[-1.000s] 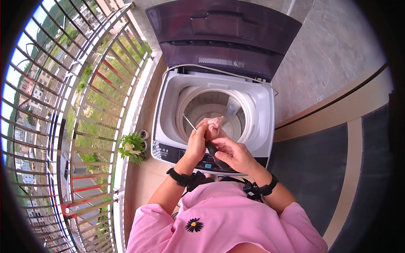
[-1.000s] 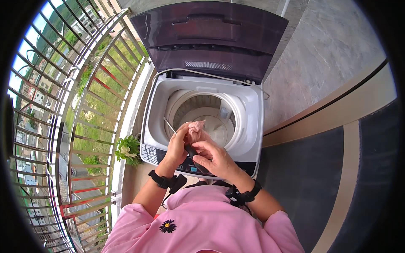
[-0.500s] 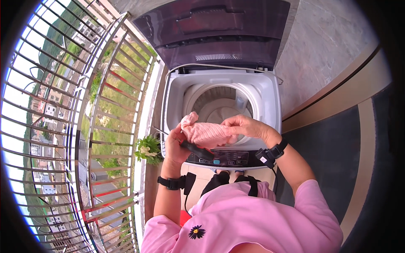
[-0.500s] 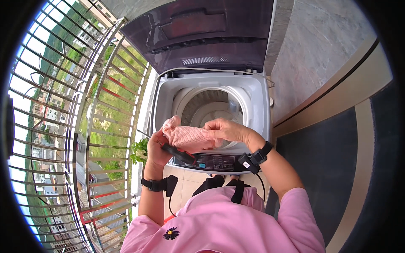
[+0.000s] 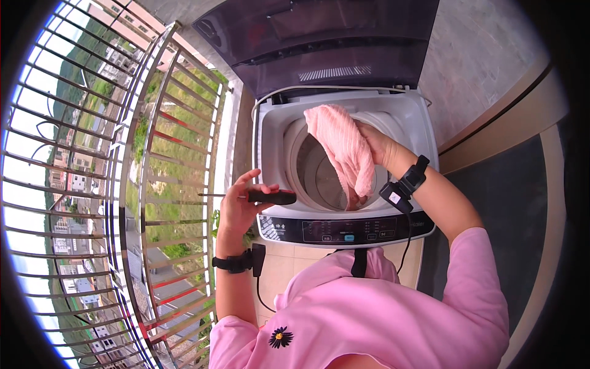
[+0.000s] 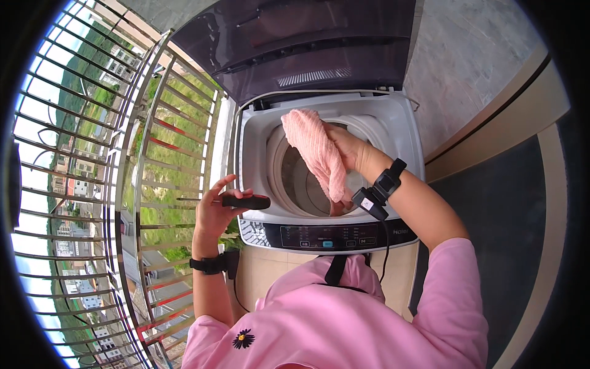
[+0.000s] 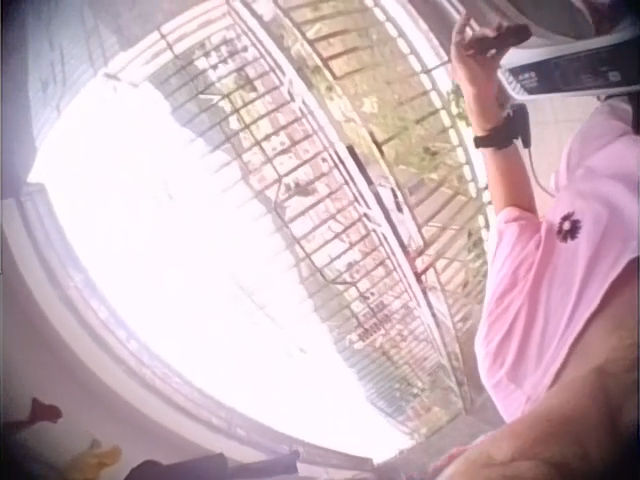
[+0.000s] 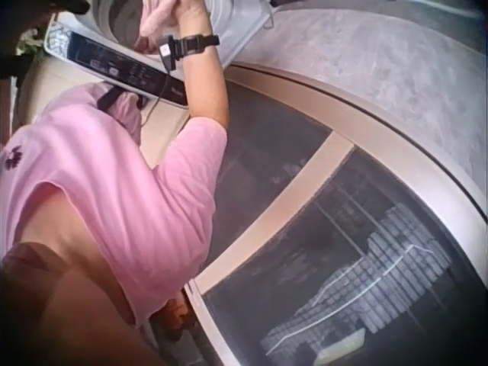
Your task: The person is using a screwdriver to disassemble or repair the inner components of a top-loading washing machine.
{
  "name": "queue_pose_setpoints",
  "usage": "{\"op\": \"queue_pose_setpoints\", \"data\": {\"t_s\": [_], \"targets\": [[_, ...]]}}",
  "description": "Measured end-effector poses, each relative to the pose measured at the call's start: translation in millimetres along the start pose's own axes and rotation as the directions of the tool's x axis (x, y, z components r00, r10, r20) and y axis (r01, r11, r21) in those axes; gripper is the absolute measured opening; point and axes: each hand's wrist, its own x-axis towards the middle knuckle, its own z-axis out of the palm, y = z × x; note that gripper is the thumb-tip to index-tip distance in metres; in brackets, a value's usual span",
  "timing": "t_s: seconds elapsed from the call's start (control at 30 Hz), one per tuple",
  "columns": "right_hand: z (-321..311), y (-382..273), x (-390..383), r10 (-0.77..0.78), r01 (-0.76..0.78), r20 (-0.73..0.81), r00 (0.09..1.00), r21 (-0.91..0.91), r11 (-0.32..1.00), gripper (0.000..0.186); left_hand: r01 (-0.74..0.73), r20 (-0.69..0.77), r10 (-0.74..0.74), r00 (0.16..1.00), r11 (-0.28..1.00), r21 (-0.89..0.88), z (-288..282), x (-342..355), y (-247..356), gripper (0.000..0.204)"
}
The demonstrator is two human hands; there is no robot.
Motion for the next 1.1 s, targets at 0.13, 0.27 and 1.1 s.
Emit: {"op": "queue_pose_setpoints", "data": {"t_s": [0.13,0.27,1.1], "targets": [[-28,28,76,0.054,-0.048,0.058,0.997,-0.104,0.993,0.030,0.018,-0.202,-0.005,0.979,0.998,0.064,-33,-6,10,0.036],[-6,41,108,0.208,-0.216,-0.058,0.976,-0.233,0.948,0.029,0.059,-0.241,-0.050,0.969,0.998,0.029,-55,-11,17,0.034],[-83,157,200,0.202,-0.223,-0.237,0.950,-0.971,-0.087,0.010,0.323,-0.174,-0.278,0.945,0.692,0.645,4,130,4,0.040]]}}
